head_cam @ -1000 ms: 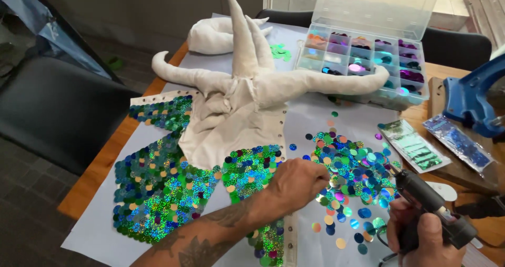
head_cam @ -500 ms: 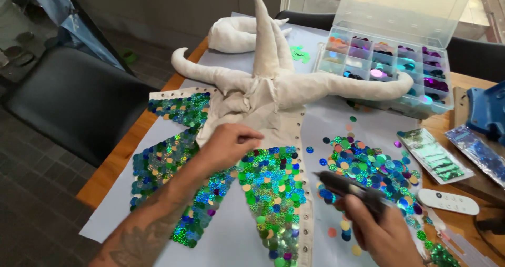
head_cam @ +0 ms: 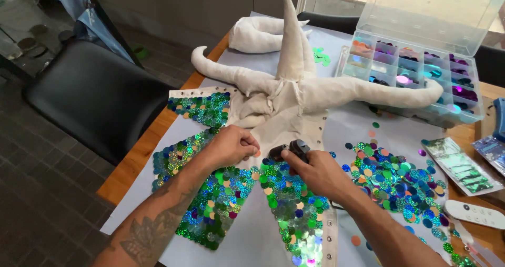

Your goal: Gluing decorative sequins onto a fabric garment or accessory using a hot glue gun.

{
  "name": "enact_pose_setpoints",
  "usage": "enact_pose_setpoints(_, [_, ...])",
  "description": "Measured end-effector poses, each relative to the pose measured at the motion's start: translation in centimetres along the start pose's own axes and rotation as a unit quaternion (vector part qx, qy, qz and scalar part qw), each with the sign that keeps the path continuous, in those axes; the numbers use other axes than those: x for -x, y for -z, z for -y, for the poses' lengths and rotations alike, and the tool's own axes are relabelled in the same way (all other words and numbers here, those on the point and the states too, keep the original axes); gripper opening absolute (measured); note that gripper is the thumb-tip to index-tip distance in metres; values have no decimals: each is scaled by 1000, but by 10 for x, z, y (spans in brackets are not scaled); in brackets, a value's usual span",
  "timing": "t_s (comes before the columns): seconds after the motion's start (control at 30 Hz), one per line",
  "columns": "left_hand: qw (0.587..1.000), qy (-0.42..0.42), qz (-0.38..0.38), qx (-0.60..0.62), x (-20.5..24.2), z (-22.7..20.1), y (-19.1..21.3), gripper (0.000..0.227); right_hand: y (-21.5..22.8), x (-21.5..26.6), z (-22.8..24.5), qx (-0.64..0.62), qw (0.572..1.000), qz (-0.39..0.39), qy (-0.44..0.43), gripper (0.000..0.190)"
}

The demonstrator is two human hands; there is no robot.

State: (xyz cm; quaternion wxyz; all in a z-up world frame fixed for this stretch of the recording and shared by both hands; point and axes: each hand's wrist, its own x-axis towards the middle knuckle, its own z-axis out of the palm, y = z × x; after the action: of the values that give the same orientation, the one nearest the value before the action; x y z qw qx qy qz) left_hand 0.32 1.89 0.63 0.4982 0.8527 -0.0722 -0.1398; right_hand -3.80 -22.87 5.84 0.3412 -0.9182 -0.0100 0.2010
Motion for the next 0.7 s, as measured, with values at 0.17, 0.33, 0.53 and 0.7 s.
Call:
enact_pose_setpoints(0.17, [999, 4, 7, -44, 5, -5, 1, 13, -8, -7, 3, -8, 1000, 3, 3, 66])
enact_pose_setpoints(0.33, [998, -20, -2, -62, 1, 2, -3, 17, -12, -10, 5, 3, 1000, -4, 1, 66])
enact_pose_setpoints(0.53, [997, -33, -8, -65, -1, 6, -5, 18, -14, -13, 7, 39, 999, -21, 16, 68])
enact_pose_setpoints(0.7, [997, -42, -10, -62, -3, 7, -8, 19, -19, -18, 0, 124, 991, -39, 41, 74])
